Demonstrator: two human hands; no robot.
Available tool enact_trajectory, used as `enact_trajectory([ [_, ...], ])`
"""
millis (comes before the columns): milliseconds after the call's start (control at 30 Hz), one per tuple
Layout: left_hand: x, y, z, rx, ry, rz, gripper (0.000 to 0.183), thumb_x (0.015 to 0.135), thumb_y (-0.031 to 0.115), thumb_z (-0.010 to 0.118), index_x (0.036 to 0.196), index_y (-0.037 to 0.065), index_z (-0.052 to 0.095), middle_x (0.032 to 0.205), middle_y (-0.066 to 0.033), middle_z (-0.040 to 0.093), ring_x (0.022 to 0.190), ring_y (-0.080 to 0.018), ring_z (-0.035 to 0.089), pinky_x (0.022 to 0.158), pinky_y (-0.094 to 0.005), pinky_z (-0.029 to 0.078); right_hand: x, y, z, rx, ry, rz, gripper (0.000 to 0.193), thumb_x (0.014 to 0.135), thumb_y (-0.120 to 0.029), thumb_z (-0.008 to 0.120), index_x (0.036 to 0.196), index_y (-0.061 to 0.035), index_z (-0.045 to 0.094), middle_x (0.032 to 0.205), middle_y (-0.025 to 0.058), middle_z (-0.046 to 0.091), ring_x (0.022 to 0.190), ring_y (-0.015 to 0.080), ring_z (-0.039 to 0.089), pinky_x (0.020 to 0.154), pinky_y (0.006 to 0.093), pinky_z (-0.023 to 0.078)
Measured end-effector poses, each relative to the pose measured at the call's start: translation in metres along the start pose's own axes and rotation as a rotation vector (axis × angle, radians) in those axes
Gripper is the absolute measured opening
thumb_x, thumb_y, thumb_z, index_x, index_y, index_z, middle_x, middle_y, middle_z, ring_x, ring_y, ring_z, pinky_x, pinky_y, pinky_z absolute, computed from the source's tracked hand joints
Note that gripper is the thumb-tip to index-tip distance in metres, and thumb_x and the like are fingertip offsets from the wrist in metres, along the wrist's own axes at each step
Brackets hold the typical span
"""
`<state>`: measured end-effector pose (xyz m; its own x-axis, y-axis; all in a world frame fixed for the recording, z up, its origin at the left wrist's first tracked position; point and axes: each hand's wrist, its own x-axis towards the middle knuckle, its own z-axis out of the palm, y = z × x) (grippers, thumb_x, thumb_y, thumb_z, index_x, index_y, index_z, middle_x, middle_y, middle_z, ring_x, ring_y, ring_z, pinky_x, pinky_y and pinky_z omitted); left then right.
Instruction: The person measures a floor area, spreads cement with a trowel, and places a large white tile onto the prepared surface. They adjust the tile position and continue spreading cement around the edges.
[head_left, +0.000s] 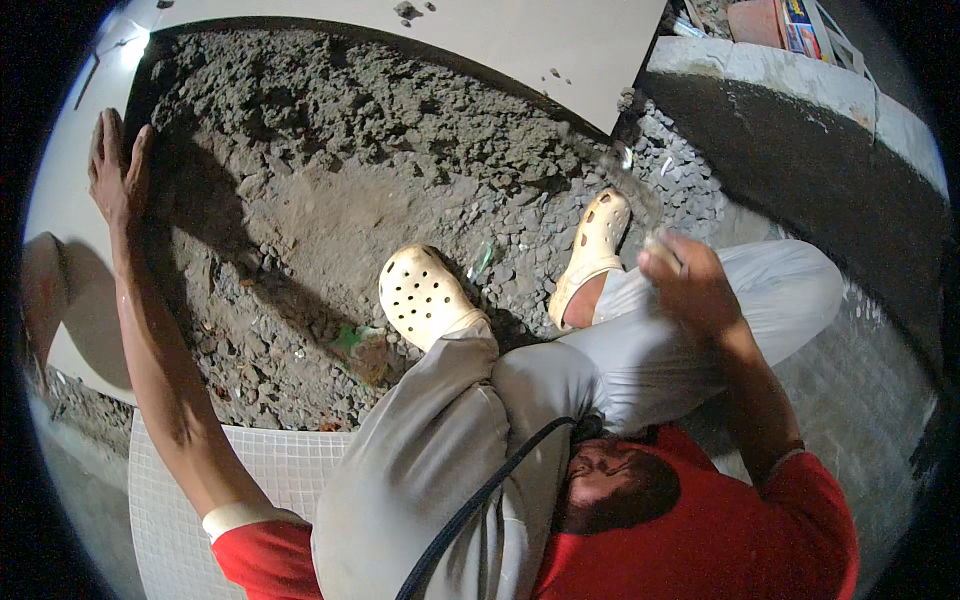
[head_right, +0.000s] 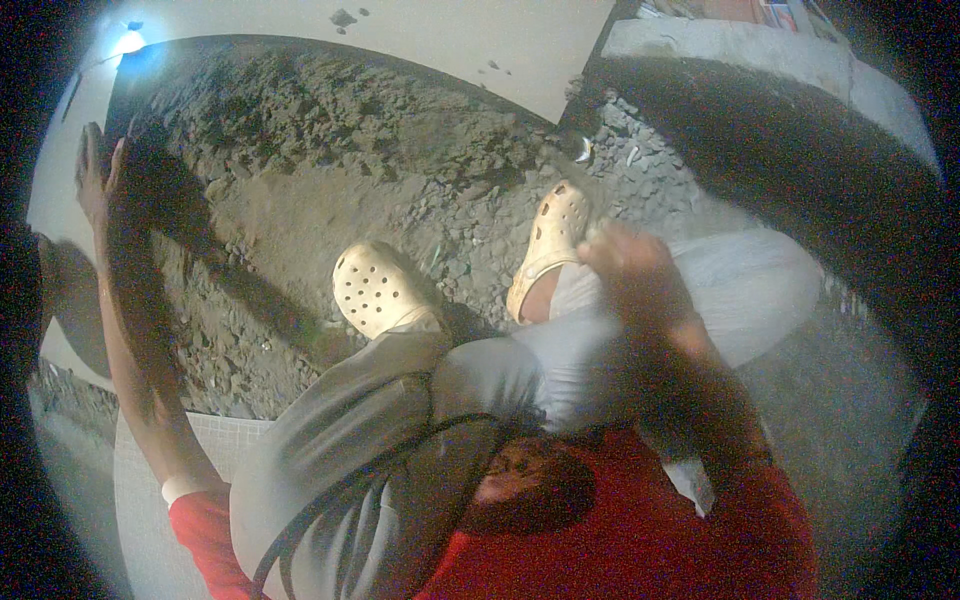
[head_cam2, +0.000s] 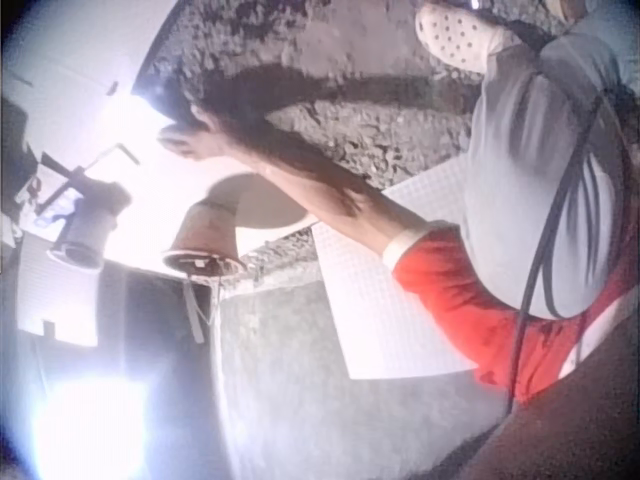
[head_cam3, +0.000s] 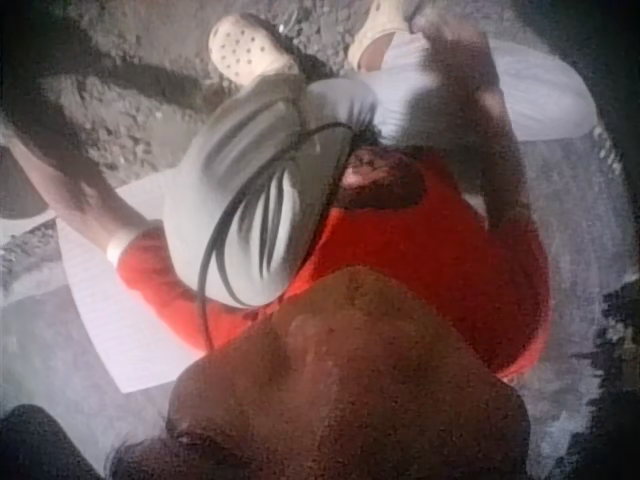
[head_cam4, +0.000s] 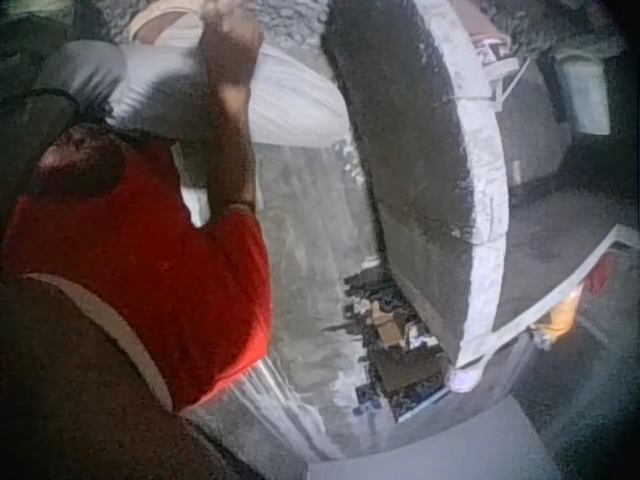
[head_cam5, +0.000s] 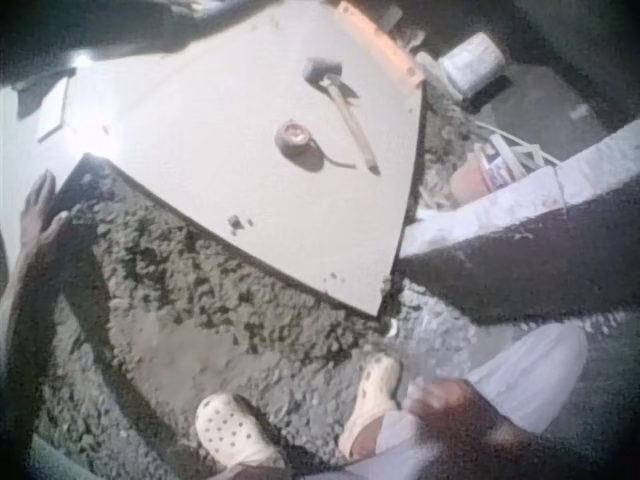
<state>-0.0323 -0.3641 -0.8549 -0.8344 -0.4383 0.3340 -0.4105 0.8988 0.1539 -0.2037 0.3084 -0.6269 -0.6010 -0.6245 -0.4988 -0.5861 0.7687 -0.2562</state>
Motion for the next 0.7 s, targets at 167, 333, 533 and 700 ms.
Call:
enact_trajectory([
  [167,0.001,0.003,0.001,-0.018,0.011,-0.017,0.072,0.097,0.061,0.053,0.155,0.021,0.041,0.161,-0.0060,0.037,0.148,-0.0285,0.034,0.121,-0.0454,0.027,0.007,0.011,-0.014,-0.208,-0.064,-0.152,0.043,0.095,-0.035,0.066,0.108,0.0058,0.065,0.102,0.0285,0.068,0.099,0.0416,0.068,0.089,0.0446,0.053],
  [333,0.001,0.007,0.000,0.016,0.037,0.002,0.072,0.097,0.060,0.055,0.155,0.019,0.043,0.160,-0.0068,0.039,0.148,-0.0272,0.035,0.121,-0.0446,0.027,0.008,-0.009,-0.026,0.079,-0.389,0.283,0.050,0.093,-0.036,0.068,0.117,0.0070,0.066,0.115,0.0296,0.067,0.108,0.0434,0.065,0.096,0.0434,0.051],
  [533,0.002,0.004,0.000,-0.024,0.031,0.011,0.072,0.097,0.060,0.056,0.155,0.019,0.043,0.160,-0.0073,0.039,0.148,-0.0282,0.035,0.121,-0.0447,0.028,0.019,-0.005,-0.020,0.144,-0.212,0.267,0.056,0.091,-0.036,0.069,0.120,0.0117,0.063,0.116,0.0310,0.067,0.113,0.0411,0.064,0.100,0.0429,0.049],
  [700,0.003,0.001,0.003,0.037,0.034,0.021,0.072,0.097,0.060,0.055,0.155,0.021,0.042,0.160,-0.0069,0.039,0.148,-0.0282,0.034,0.120,-0.0448,0.028,0.018,0.002,-0.018,0.141,-0.095,0.300,0.058,0.090,-0.038,0.070,0.118,0.0131,0.064,0.115,0.0316,0.067,0.111,0.0388,0.065,0.099,0.0426,0.048],
])
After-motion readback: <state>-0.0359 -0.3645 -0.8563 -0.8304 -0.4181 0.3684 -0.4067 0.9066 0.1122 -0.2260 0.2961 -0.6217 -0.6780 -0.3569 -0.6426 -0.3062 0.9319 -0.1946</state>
